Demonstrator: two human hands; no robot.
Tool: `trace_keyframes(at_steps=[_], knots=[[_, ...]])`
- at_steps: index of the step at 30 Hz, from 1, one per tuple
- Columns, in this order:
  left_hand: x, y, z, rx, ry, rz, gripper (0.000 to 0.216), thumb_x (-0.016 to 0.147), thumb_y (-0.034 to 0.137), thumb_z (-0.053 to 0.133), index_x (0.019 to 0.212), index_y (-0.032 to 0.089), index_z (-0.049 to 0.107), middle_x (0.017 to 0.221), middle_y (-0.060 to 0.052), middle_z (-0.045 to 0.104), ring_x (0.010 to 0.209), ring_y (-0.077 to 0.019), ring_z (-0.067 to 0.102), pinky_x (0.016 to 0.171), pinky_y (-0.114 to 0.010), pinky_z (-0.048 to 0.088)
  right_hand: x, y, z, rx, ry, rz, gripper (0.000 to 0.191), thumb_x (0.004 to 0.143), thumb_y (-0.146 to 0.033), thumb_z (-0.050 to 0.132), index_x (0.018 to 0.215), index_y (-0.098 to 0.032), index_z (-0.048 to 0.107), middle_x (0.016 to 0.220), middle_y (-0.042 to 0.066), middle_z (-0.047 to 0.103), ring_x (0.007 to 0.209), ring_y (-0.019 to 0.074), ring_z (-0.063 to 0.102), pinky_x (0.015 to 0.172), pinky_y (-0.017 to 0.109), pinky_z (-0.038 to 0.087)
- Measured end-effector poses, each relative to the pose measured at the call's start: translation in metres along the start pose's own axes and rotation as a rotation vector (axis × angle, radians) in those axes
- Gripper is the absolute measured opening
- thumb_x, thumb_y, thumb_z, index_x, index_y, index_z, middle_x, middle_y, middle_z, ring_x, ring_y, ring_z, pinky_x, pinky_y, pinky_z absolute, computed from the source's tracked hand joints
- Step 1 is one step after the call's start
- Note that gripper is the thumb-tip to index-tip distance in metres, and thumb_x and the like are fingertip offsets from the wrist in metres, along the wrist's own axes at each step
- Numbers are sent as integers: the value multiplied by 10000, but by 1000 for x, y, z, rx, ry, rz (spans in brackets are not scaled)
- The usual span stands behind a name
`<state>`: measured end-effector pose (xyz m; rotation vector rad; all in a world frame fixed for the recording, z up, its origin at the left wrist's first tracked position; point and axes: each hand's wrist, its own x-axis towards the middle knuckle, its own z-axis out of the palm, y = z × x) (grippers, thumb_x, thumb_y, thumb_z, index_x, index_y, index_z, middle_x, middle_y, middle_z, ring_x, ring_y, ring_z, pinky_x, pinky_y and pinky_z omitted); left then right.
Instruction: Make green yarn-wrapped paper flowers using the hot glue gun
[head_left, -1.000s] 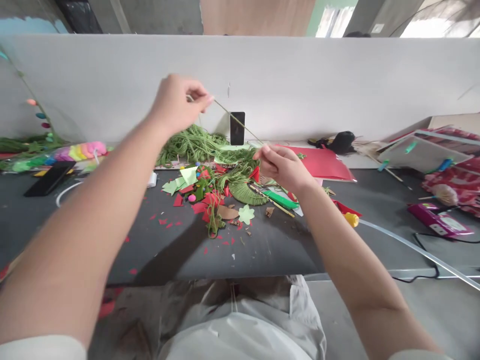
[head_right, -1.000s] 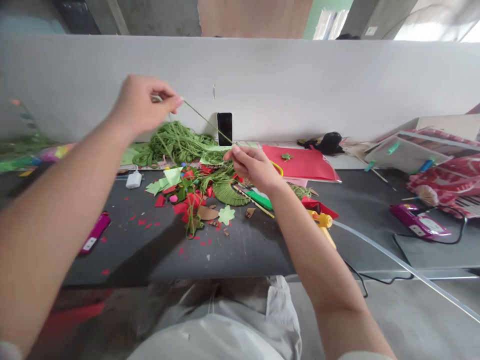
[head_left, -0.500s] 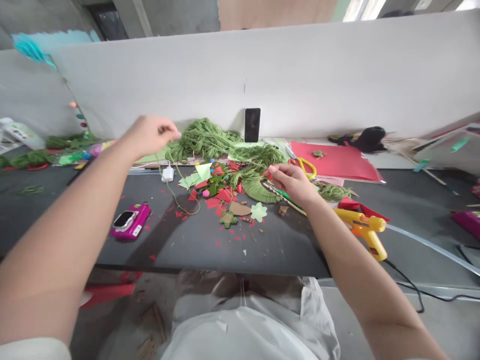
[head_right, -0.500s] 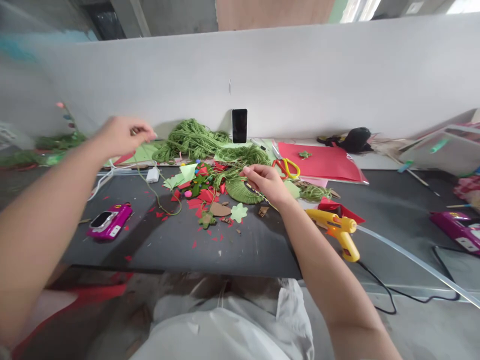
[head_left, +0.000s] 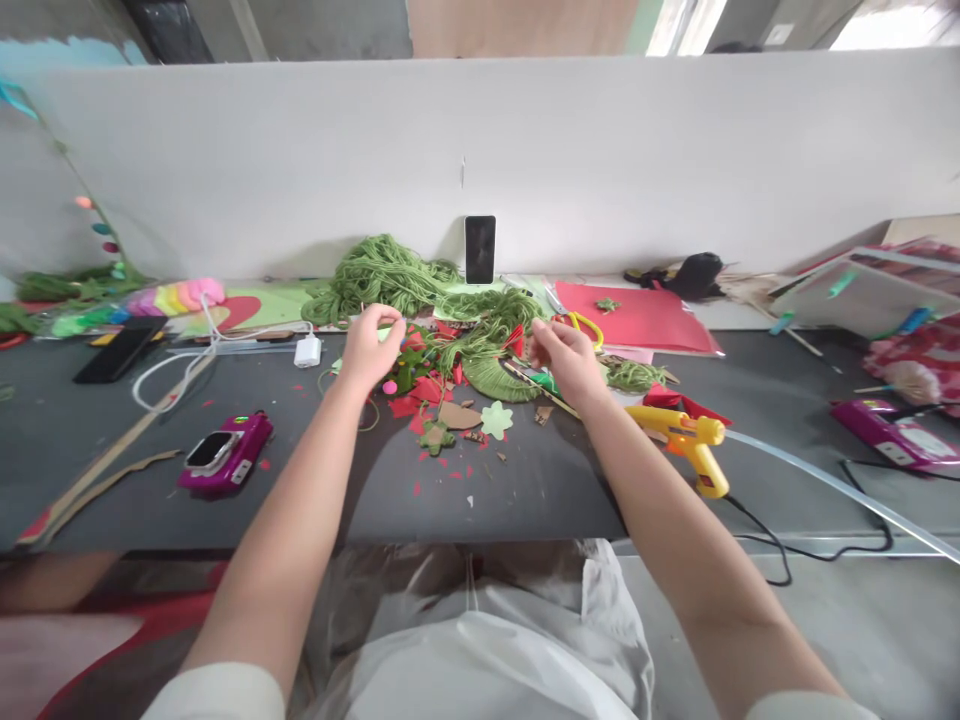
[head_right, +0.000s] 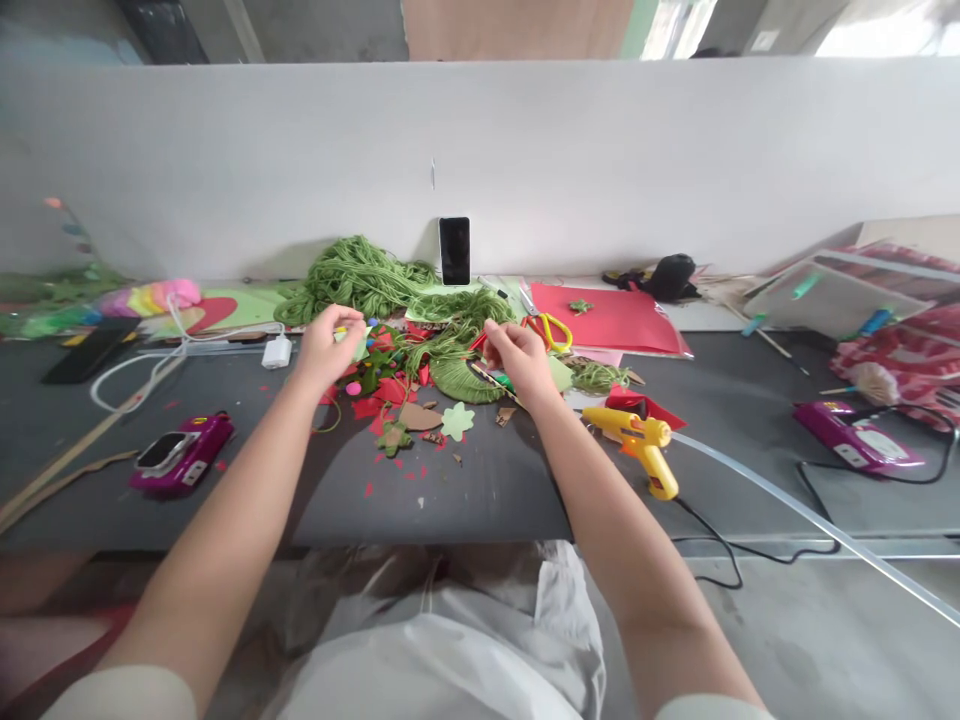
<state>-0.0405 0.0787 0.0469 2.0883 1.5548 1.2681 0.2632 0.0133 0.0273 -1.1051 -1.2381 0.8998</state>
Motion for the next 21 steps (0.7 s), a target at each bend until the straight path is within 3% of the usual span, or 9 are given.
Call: trace_keyframes(at_steps=[1, 4, 6, 8, 10, 13, 17, 21], knots=[[-8, 9, 6, -34, -28, 74, 318, 885, 342, 580, 1131, 169, 682, 1242, -123, 745, 1201, -268, 674, 1102, -419, 500, -4, -2, 4, -30, -68, 4, 552, 846, -733, 690, 696, -209, 600, 576, -19, 540, 501, 103, 443, 510, 266, 384], [-32, 38, 23, -190, -400, 309, 524, 920, 303, 597, 1435, 212, 571, 1442, -119, 669, 1358, -277, 618, 1155, -432, 485, -17, -6, 19, -205, -265, -74, 498, 881, -670, 696, 748, -190, 672, 524, -50, 452, 493, 92, 341, 498, 271, 270], [-46, 52, 34, -232, -567, 329, 563, 928, 332, 637, 1475, 230, 554, 1409, -120, 689, 1282, -285, 670, 1081, -417, 539, -24, -6, 28, -321, -325, -167, 482, 916, -632, 667, 741, -184, 682, 557, -37, 483, 538, 100, 362, 536, 278, 282], [-55, 56, 42, -280, -630, 276, 450, 954, 316, 595, 1393, 224, 620, 1205, -96, 769, 1074, -255, 742, 966, -394, 582, -27, -4, 33, -390, -321, -217, 479, 932, -610, 651, 714, -184, 667, 588, -23, 527, 571, 109, 390, 569, 285, 306], [-60, 53, 44, -330, -642, 209, 307, 986, 315, 536, 1222, 201, 696, 977, -65, 780, 910, -221, 741, 873, -360, 584, -26, 0, 32, -434, -284, -226, 482, 930, -600, 656, 683, -187, 634, 588, -26, 511, 584, 112, 377, 581, 290, 303], [-59, 42, 34, -338, -601, 124, 267, 999, 393, 546, 1022, 182, 708, 825, -40, 725, 776, -186, 684, 754, -310, 550, -21, 3, 22, -488, -271, -225, 478, 940, -583, 636, 674, -190, 585, 589, -38, 450, 595, 113, 343, 585, 294, 292], [-61, 39, 8, -225, -562, 108, 266, 992, 407, 554, 952, 182, 689, 745, -12, 664, 627, -145, 571, 619, -270, 460, -28, -5, 0, -514, -326, -199, 400, 964, -529, 593, 769, -183, 637, 648, -20, 519, 615, 125, 399, 599, 293, 332], [-85, 49, -24, -67, -523, 184, 286, 1012, 434, 558, 931, 212, 718, 842, -22, 736, 670, -154, 601, 648, -277, 455, -75, -18, -30, -626, -216, -117, 352, 988, -489, 592, 798, -199, 653, 643, -15, 561, 606, 136, 440, 598, 296, 352]])
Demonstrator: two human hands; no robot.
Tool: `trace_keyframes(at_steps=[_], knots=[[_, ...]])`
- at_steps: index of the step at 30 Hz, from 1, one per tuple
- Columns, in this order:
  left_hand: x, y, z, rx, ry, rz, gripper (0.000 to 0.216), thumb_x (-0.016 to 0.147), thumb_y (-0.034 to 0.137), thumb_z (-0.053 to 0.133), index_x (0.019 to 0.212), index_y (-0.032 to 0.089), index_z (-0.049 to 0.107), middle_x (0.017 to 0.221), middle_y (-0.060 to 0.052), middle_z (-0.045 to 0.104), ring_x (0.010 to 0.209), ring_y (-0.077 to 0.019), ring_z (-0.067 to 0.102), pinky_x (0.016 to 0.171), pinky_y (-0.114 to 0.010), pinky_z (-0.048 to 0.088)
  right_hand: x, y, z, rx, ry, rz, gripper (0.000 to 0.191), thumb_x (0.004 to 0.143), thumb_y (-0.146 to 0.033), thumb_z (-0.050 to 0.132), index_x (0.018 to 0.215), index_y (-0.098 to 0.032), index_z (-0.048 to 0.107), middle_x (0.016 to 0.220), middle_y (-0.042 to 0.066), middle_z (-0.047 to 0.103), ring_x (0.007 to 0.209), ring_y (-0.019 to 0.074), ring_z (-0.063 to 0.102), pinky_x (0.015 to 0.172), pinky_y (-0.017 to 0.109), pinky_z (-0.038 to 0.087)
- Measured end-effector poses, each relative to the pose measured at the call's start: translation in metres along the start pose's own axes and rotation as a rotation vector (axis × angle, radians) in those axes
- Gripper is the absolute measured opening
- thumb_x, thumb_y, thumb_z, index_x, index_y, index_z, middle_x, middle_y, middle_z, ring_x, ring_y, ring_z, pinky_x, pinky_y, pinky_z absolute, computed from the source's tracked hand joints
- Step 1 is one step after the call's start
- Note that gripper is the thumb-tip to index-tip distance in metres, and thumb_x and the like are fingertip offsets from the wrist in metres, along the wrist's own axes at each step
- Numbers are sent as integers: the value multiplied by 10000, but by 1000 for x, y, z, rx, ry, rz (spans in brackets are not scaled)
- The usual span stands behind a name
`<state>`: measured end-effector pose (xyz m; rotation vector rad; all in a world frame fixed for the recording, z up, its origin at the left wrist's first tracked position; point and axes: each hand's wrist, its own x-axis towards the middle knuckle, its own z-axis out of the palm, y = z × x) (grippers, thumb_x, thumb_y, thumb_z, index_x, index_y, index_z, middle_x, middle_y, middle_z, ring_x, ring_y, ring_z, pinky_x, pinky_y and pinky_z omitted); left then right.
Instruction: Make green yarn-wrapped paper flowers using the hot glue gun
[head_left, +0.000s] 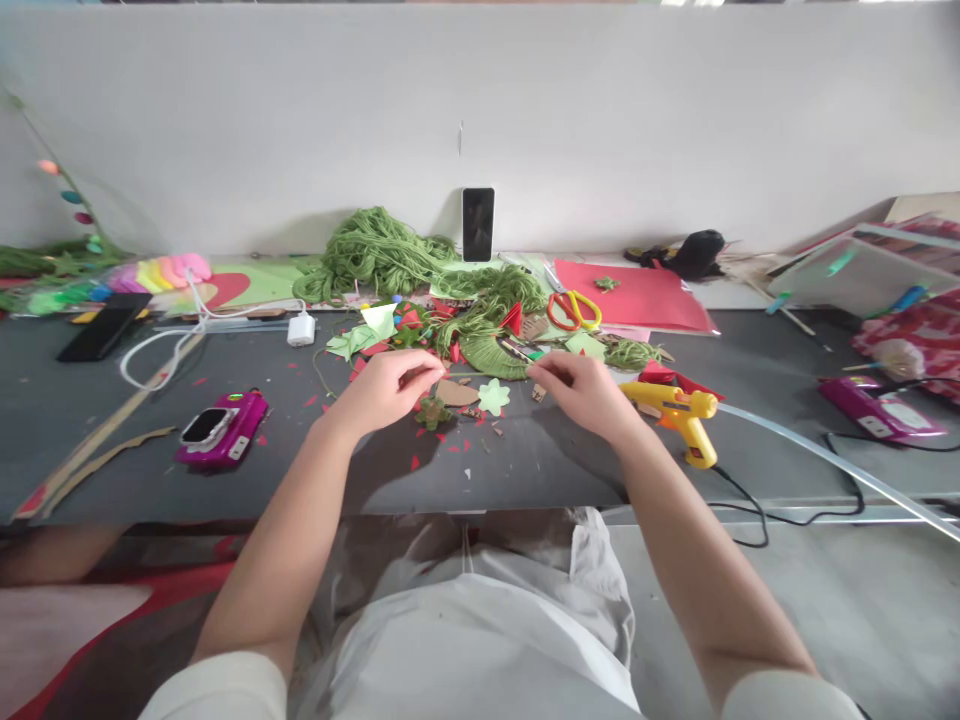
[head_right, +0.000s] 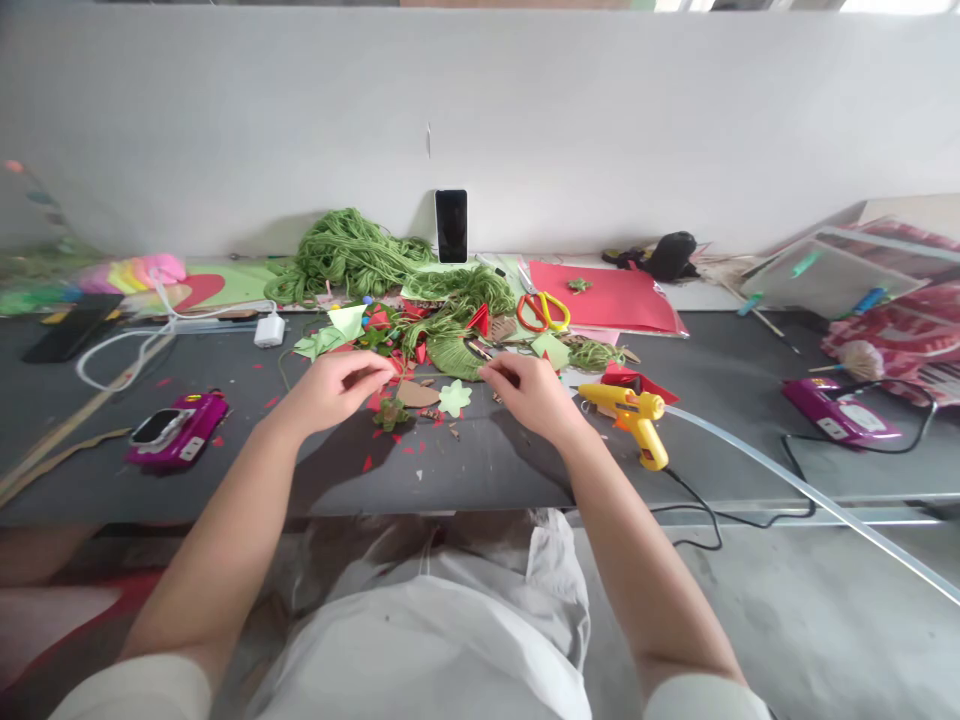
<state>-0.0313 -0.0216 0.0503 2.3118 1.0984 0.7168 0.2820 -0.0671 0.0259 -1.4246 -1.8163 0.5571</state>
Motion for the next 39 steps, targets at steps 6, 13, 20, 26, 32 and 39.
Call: trace_keyframes(at_steps=[6, 13, 20, 26, 32, 39], knots=[[-83, 3, 1, 231, -76, 22, 230, 1031, 412, 533, 951, 296, 715, 897, 20, 772, 649, -146, 653, 662, -287, 484, -88, 20, -18, -263, 31, 91, 231, 1003, -417, 615, 881, -240, 702, 776, 29, 715, 679, 196, 627, 645, 337, 476], [-127, -18, 11, 262, 44, -25, 172, 987, 392, 584, 951, 329, 739, 946, -4, 783, 807, -208, 739, 789, -324, 553, -107, 44, -25, -455, 68, -90, 233, 1026, -277, 552, 1049, -219, 776, 1072, 109, 755, 975, 260, 705, 877, 407, 566], [-127, -30, 18, 344, 138, 47, 114, 934, 326, 655, 959, 378, 754, 1000, -9, 760, 889, -271, 727, 911, -470, 566, -134, 40, -30, -586, 282, -5, 167, 995, -289, 610, 980, -232, 767, 1014, 93, 762, 947, 265, 701, 876, 426, 561], [-117, -3, 25, 346, 292, 20, 179, 914, 257, 690, 1055, 369, 693, 1155, -10, 742, 1059, -293, 715, 1018, -529, 554, -151, 59, -51, -618, 711, 286, 257, 892, -363, 718, 1073, -187, 675, 1081, 142, 699, 961, 266, 620, 836, 420, 513], [-57, 62, 81, 165, 62, 256, 180, 974, 238, 606, 1102, 288, 723, 1163, -40, 763, 1091, -249, 728, 1041, -441, 558, -124, 79, -81, -286, 400, 551, 297, 821, -425, 796, 930, -165, 704, 790, 19, 624, 677, 141, 479, 659, 338, 393], [-16, 82, 146, 233, -108, 251, 425, 1013, 312, 571, 1408, 159, 600, 1571, -200, 536, 1457, -373, 525, 1197, -557, 438, -140, 46, -80, 84, 317, 530, 239, 913, -403, 740, 1025, -194, 719, 837, 14, 639, 740, 143, 566, 671, 316, 445]])
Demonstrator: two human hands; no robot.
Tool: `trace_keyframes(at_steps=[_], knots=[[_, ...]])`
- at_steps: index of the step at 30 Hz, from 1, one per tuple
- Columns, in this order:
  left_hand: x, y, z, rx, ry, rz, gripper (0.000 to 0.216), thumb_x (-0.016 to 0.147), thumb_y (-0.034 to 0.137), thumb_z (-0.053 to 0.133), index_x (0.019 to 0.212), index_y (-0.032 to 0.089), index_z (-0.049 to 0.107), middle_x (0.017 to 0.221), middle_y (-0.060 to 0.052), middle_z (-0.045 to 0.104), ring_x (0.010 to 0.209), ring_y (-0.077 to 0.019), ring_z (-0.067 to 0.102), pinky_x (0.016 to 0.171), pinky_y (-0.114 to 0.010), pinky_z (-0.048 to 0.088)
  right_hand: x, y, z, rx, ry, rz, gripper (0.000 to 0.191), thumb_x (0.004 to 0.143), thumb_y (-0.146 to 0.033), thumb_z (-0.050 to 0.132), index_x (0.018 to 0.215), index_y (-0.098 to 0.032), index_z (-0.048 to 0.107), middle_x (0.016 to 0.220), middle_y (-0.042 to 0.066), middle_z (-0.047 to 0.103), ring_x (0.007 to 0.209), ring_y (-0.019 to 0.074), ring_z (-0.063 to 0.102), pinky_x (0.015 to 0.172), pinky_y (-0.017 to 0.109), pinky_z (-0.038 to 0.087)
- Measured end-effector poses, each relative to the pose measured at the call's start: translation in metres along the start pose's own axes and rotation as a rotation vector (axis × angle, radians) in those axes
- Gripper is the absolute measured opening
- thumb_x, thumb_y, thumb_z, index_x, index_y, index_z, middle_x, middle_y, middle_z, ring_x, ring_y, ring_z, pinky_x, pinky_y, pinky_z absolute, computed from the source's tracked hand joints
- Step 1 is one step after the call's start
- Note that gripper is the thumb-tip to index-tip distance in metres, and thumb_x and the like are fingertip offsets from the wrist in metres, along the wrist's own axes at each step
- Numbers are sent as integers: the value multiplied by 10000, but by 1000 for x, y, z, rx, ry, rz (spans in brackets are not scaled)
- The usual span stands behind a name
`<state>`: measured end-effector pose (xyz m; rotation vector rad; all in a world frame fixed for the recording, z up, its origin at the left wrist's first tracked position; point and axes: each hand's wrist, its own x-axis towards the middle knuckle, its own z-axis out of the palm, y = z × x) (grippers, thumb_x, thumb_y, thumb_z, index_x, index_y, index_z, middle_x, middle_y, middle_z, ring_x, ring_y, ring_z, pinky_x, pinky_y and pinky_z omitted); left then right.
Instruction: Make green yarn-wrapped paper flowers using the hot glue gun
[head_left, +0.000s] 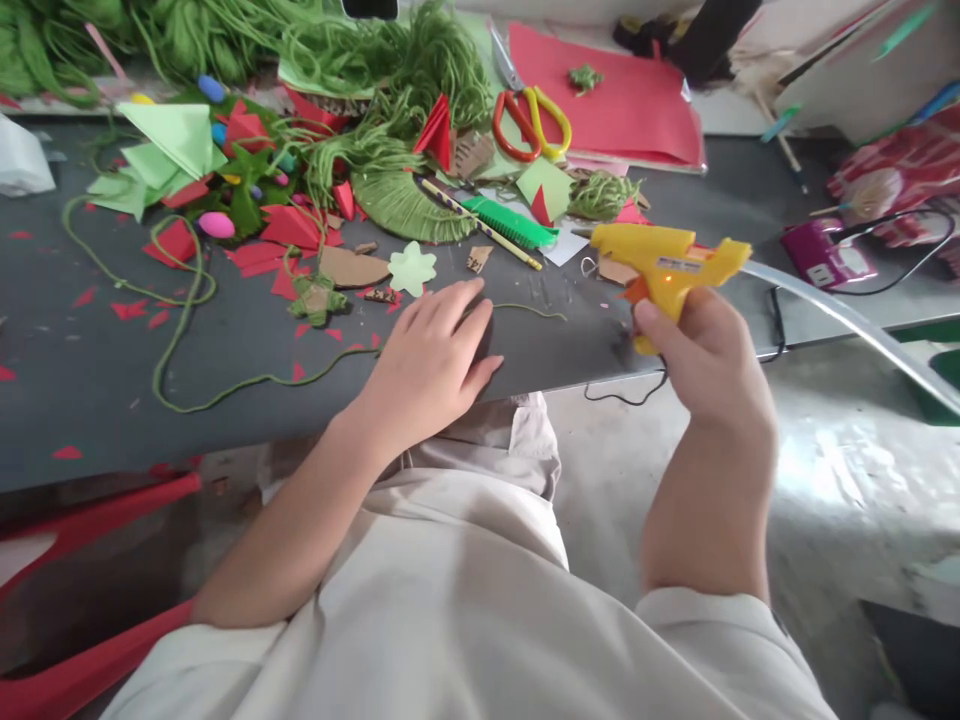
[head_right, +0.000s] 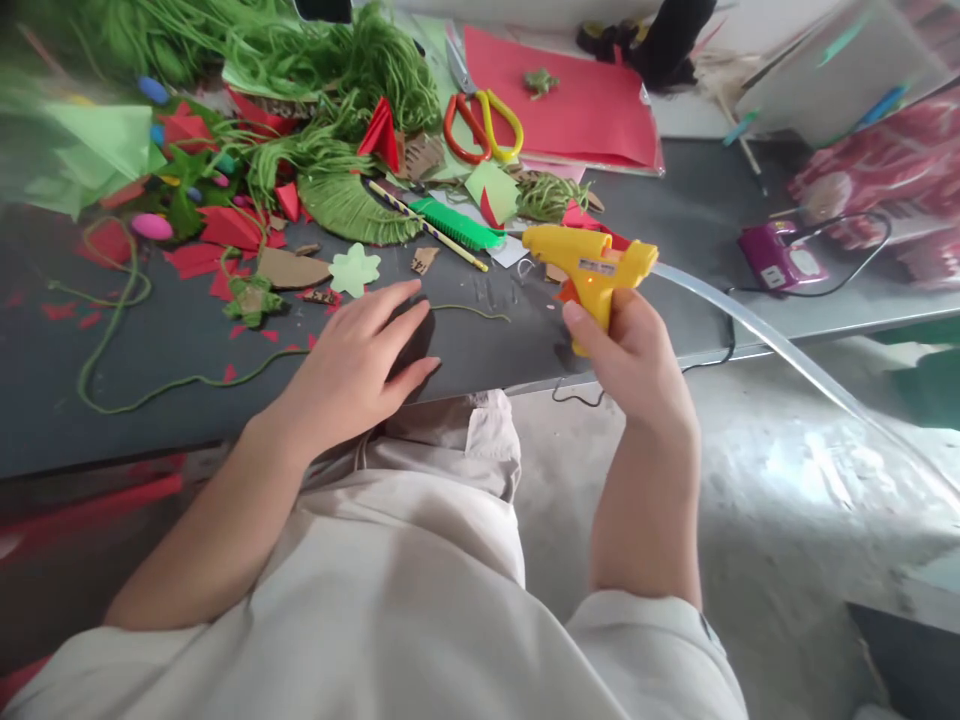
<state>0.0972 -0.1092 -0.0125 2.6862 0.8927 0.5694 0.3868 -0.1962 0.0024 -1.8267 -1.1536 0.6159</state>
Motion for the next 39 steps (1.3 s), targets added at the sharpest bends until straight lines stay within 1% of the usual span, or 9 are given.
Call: trace_keyframes(at_steps=[3, 4, 6, 10, 13, 17, 25, 29, 39], knots=[[-2, -3, 6, -11, -18, -16, 451, 1044, 370, 523, 1446, 173, 576, 1576, -184, 537, 1523, -374, 452, 1266, -591, 343, -22, -8, 5, 234, -114, 14, 196, 956, -378, 696, 1057, -213, 721, 1088, 74, 716, 863, 168, 664, 715, 319, 525], [-3, -3, 7, -21, -27, -21, 455, 1049, 384, 512, 1452, 182, 573, 1574, -173, 542, 1527, -370, 447, 1276, -595, 326, -27, -11, 6, 259, -142, 2, 183, 968, -366, 683, 1067, -218, 723, 1200, 87, 710, 875, 164, 666, 717, 320, 531], [-5, -4, 7, -41, -32, -28, 456, 1052, 398, 503, 1457, 201, 571, 1573, -154, 545, 1526, -360, 451, 1288, -602, 304, -33, -15, 9, 283, -169, -23, 171, 982, -343, 673, 1104, -232, 718, 1264, 90, 703, 817, 146, 641, 702, 324, 524], [-5, -2, 5, -67, -1, -42, 430, 1038, 372, 513, 1442, 244, 585, 1541, -109, 570, 1523, -339, 457, 1300, -610, 289, -26, -23, 11, 227, -279, -62, 211, 1006, -417, 653, 1086, -230, 708, 1044, 68, 720, 683, 125, 540, 593, 301, 455], [-7, -2, 3, -59, 43, -83, 384, 1032, 329, 503, 1381, 239, 636, 1468, -100, 622, 1474, -330, 512, 1286, -608, 317, -12, -29, 13, 106, -383, -102, 362, 1016, -544, 605, 970, -197, 700, 924, 65, 701, 637, 110, 510, 519, 272, 386], [-9, -2, 3, -34, 84, -140, 351, 1022, 300, 497, 1296, 221, 700, 1400, -99, 659, 1423, -339, 551, 1271, -614, 332, 5, -35, 18, -19, -424, -136, 494, 994, -634, 593, 861, -170, 697, 669, 15, 578, 565, 94, 457, 501, 267, 352], [-11, -3, 5, -59, 95, -164, 370, 1003, 295, 507, 1304, 257, 719, 1358, -84, 666, 1396, -348, 557, 1255, -626, 343, 13, -34, 28, -98, -466, -161, 562, 945, -721, 600, 799, -180, 648, 680, 35, 607, 593, 103, 497, 506, 274, 355], [-10, -2, 5, -46, 95, -167, 359, 1003, 292, 504, 1271, 233, 736, 1357, -90, 678, 1376, -340, 575, 1249, -604, 358, 14, -36, 30, -122, -461, -163, 587, 921, -755, 600, 832, -179, 659, 640, 5, 556, 550, 92, 434, 496, 288, 333], [-10, 2, -1, -37, 57, -191, 379, 978, 250, 510, 1275, 210, 741, 1404, -114, 677, 1373, -335, 577, 1258, -571, 343, 16, -43, 26, -201, -465, -203, 497, 976, -641, 597, 785, -187, 670, 630, -2, 515, 557, 103, 430, 512, 305, 340]])
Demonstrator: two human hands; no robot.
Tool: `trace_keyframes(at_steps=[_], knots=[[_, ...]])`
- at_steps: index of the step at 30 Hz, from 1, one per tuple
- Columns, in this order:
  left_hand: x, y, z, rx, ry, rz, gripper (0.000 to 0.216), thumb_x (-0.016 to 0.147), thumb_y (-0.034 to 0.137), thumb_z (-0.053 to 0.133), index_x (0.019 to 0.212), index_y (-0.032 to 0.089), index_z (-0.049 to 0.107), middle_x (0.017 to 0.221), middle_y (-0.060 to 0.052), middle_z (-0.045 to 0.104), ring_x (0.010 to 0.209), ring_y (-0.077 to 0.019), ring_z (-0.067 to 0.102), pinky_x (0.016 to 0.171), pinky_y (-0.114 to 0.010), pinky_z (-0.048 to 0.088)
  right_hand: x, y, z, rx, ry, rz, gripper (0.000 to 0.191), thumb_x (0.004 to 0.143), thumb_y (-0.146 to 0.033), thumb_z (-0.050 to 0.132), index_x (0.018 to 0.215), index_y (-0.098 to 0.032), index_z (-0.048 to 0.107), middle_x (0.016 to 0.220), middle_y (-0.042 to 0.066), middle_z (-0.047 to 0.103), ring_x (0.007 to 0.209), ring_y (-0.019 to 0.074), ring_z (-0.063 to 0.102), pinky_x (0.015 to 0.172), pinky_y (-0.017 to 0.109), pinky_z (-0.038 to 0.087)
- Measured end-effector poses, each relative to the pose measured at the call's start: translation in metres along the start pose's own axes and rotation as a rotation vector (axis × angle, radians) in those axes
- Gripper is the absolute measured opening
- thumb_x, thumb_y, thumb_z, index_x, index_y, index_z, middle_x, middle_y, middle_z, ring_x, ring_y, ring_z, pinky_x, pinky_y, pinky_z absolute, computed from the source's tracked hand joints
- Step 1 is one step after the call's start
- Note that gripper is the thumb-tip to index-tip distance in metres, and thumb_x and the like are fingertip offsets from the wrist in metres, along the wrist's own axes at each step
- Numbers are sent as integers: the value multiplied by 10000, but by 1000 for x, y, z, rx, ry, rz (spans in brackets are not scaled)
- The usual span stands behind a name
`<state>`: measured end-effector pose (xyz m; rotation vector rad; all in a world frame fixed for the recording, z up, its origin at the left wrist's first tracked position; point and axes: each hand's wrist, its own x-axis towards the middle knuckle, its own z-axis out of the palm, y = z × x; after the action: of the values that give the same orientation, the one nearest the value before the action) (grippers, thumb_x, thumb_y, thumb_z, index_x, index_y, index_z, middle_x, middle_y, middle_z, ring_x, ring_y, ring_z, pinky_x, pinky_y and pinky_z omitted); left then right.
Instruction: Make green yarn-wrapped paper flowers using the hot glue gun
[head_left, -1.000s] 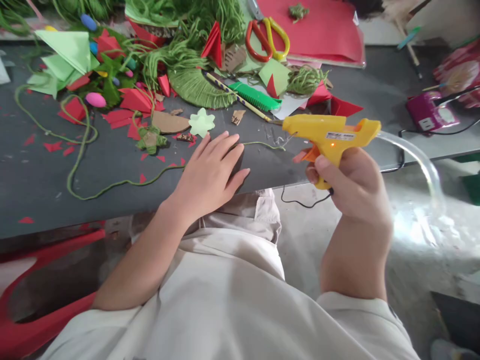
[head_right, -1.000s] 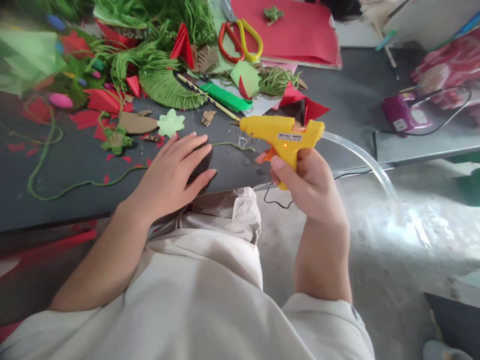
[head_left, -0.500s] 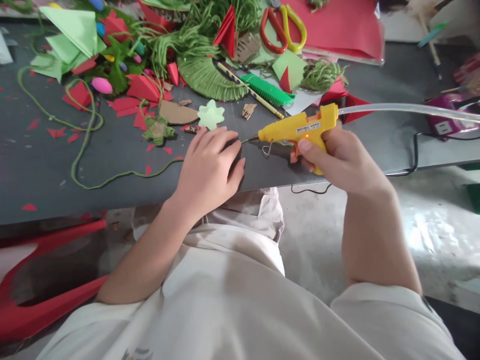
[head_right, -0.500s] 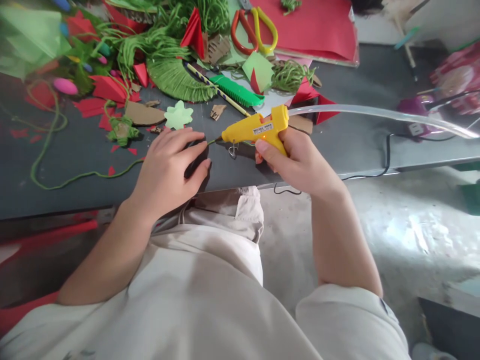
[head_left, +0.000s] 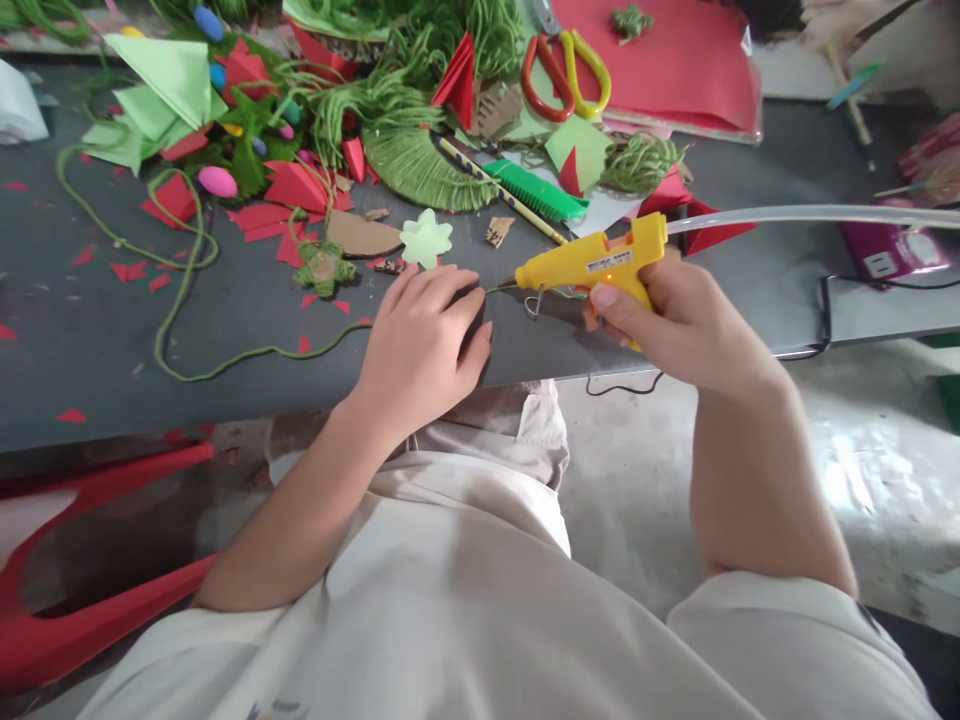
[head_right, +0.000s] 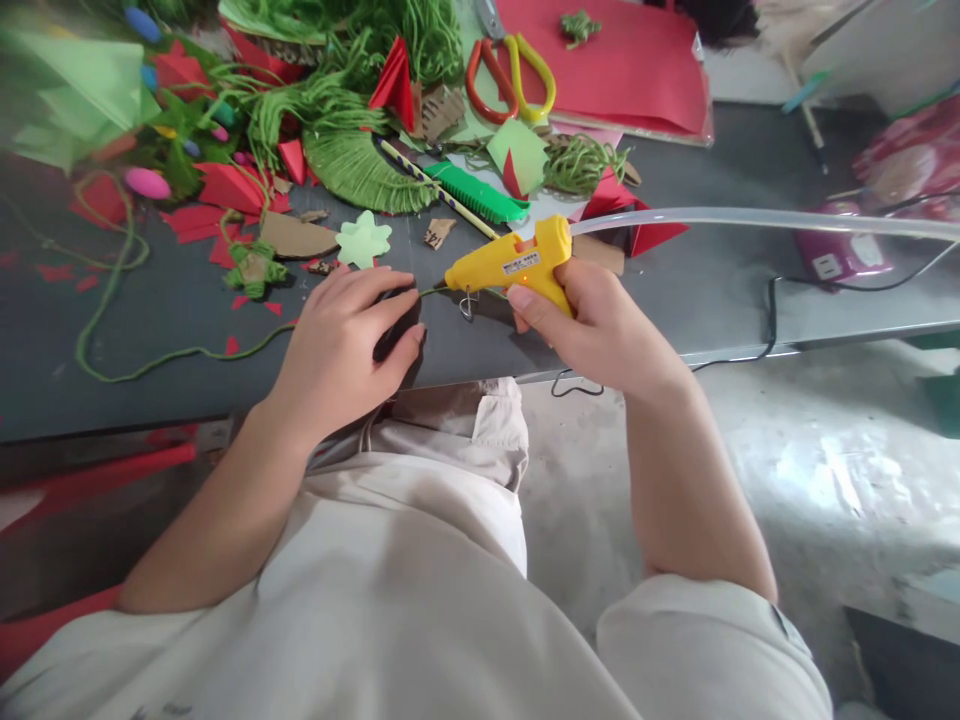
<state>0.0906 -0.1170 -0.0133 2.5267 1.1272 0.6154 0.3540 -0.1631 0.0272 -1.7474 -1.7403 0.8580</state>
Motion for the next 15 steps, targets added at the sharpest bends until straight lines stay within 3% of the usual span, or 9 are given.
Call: trace_keyframes(at_steps=[15], knots=[[0, -1, 1, 17, 19, 7, 358, 995, 260, 503, 1247, 196, 748, 1396, -115, 689, 1355, -315, 597, 1252, -539, 352, -2, 4, -4, 47, -20, -12, 500, 981, -647, 594, 772, -196, 651, 604, -11, 501, 521, 100, 402, 476, 299, 309]])
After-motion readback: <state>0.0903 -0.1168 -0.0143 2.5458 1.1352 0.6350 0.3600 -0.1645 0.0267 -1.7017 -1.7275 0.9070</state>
